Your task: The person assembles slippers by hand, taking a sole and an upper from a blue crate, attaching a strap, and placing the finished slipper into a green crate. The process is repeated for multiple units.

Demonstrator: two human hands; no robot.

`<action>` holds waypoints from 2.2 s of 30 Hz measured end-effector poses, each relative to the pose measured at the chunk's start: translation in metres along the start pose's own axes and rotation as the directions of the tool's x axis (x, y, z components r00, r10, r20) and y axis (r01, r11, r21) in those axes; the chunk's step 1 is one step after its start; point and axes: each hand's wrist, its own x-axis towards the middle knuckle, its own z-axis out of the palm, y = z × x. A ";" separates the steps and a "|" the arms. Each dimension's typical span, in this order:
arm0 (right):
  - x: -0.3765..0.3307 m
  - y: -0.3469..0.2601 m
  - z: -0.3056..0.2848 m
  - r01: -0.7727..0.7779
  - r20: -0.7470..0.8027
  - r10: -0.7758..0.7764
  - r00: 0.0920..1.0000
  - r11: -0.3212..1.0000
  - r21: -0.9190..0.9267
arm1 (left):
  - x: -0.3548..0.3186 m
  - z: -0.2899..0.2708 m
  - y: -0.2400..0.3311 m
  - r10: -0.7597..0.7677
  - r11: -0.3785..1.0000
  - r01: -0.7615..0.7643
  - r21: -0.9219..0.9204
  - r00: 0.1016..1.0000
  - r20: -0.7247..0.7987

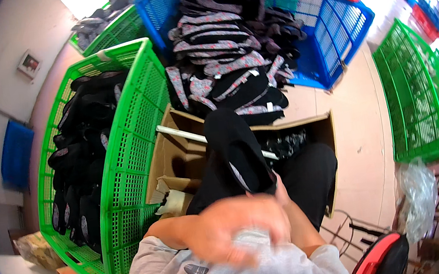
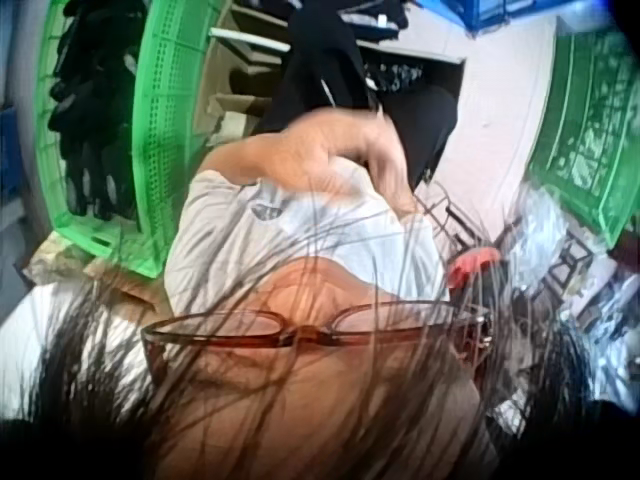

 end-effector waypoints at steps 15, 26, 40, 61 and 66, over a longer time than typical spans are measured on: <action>-0.020 -0.037 -0.080 -0.054 0.341 0.123 0.932 0.977 -0.204 | -0.118 -0.074 -0.066 -0.121 0.716 0.595 0.365 0.621 -0.775; -0.014 -0.029 -0.015 -0.243 0.043 0.290 0.956 0.867 -0.434 | -0.179 -0.125 -0.002 0.291 0.945 -0.120 0.305 -0.125 -0.949; 0.000 -0.011 -0.020 -0.296 -0.090 0.285 0.954 0.860 -0.416 | -0.384 -0.212 0.054 -0.065 0.998 -0.047 -0.046 -0.586 -0.807; 0.021 -0.002 -0.020 -0.294 -0.193 0.231 0.954 0.850 -0.437 | -0.291 -0.234 0.041 0.484 -0.035 0.999 0.010 0.025 -0.875; 0.020 -0.003 -0.016 -0.298 -0.182 0.240 0.953 0.840 -0.453 | -0.328 -0.268 0.036 0.459 -0.240 0.950 -0.201 -0.071 -0.886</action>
